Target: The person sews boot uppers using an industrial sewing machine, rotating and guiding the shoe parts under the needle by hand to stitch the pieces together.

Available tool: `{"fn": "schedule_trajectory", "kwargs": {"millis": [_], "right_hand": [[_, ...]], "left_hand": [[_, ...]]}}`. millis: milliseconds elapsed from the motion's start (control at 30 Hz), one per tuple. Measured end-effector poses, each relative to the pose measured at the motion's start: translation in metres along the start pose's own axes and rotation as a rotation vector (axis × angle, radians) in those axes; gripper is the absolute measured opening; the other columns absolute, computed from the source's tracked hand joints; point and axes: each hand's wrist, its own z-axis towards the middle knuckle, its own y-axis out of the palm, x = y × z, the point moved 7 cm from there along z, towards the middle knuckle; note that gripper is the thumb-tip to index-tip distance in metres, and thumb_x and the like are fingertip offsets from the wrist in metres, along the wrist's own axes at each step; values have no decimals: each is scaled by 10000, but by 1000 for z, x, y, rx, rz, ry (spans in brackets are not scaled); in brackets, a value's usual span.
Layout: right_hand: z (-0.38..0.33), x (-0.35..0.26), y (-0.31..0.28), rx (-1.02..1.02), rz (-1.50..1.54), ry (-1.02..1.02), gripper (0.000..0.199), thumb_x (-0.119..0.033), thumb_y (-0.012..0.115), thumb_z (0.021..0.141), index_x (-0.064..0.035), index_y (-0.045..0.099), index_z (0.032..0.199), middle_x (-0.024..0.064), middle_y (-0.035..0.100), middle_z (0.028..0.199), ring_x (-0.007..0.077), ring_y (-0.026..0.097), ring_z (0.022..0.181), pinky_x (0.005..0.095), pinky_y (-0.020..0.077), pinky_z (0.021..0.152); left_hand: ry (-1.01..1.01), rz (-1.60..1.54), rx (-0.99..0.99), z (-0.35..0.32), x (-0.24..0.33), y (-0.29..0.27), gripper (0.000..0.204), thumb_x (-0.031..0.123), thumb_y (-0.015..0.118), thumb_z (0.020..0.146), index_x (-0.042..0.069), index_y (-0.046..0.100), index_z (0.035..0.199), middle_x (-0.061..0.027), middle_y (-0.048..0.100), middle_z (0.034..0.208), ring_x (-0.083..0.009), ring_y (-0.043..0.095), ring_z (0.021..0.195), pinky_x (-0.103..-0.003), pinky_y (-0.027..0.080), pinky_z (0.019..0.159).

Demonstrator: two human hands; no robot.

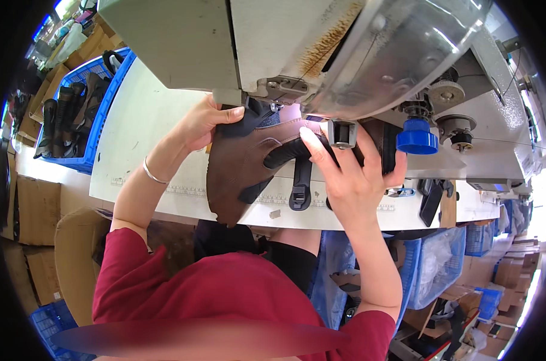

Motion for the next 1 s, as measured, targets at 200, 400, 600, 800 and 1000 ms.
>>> {"fn": "schedule_trajectory", "kwargs": {"millis": [200,400,600,800,1000], "right_hand": [[14,25,24,-119,250,-62,369,-277,729,682,-383,674,1031,-95,622,1003,226,455,1058,490,182,1011],[5,49,47,-414,409,241,272,-160,659,816,-187,667,1087,123,574,1136,314,437,1114,458,255,1010],[-98,11,-19,521,901,462,86,21,486,838,60,527,903,124,528,865,234,494,811,373,432,745],[-77,-19,101,-377,1762,1110,605,-375,552,910,52,401,1311,120,445,1315,208,409,1216,322,299,1033],[-38,-23,112,-495,1838,1259,467,-403,552,907,-20,566,1174,26,553,1164,113,496,1062,242,365,942]], "left_hand": [[57,-72,114,-22,-12,14,264,144,670,850,-65,620,1004,-90,657,914,-132,623,805,-274,522,762],[226,-185,231,-31,-21,34,274,163,670,855,-74,619,982,-70,654,906,-106,604,797,-253,505,751],[197,-264,272,-40,-25,42,267,180,637,881,-46,616,1021,-51,654,942,-101,607,826,-262,503,746],[-75,-408,102,-42,-38,43,245,190,637,879,-5,623,1027,-58,659,949,-120,631,853,-294,524,734],[133,-311,265,-38,-36,47,205,142,683,837,-20,642,955,-62,667,886,-115,634,759,-253,532,650]]}}
